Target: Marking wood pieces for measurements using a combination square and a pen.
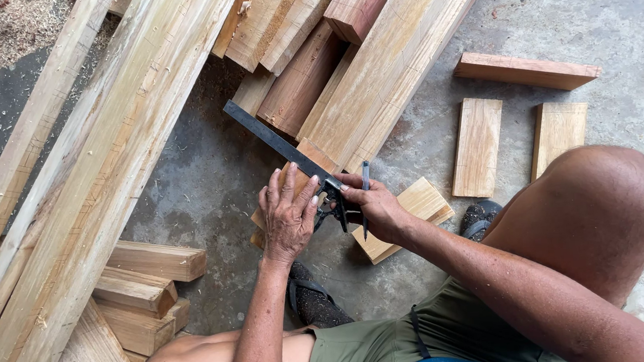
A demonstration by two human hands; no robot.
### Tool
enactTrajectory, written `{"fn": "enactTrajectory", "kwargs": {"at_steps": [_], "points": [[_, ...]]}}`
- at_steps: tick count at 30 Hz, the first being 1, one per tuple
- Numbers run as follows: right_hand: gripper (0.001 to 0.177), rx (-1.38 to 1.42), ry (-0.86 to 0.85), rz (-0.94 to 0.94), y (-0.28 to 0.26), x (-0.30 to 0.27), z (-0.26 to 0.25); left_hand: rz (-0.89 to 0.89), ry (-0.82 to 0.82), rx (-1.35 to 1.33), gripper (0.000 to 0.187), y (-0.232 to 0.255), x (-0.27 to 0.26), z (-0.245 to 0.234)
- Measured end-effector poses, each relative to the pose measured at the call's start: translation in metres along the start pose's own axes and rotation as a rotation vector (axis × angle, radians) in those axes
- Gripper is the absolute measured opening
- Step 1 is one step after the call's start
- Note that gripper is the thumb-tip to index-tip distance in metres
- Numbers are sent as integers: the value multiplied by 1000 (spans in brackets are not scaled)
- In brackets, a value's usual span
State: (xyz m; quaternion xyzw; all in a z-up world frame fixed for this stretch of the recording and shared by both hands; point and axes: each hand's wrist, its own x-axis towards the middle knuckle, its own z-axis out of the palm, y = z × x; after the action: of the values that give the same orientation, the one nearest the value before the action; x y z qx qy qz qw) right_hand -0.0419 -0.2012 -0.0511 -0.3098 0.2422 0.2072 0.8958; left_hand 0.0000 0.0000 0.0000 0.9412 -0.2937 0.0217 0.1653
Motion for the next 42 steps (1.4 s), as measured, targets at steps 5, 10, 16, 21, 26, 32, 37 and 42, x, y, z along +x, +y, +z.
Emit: {"fn": "enactTrajectory", "kwargs": {"at_steps": [5, 10, 16, 21, 26, 32, 37, 42], "points": [[39, 18, -4, 30, -4, 0, 2, 3, -6, 9, 39, -1, 1, 0], [39, -20, -40, -1, -7, -3, 3, 1, -10, 16, 39, -1, 0, 0], [38, -45, -50, -1, -6, -2, 1, -2, -18, 12, 39, 0, 1, -2], [37, -135, -33, -20, -8, -1, 2, -5, -15, -10, 38, 2, 3, -5], [34, -373, 32, -83, -10, -9, 8, -2, -10, -39, 38, 2, 2, -7], [40, -373, 64, -139, -7, -5, 3, -8, -29, -27, 38, 1, 3, -5], [59, -581, 385, -170, -36, 7, -9, -14, -35, -5, 37, 3, 6, -8], [62, -586, 425, -314, -93, -12, 33, 23, -61, 6, 36, 0, 10, -14]]}}
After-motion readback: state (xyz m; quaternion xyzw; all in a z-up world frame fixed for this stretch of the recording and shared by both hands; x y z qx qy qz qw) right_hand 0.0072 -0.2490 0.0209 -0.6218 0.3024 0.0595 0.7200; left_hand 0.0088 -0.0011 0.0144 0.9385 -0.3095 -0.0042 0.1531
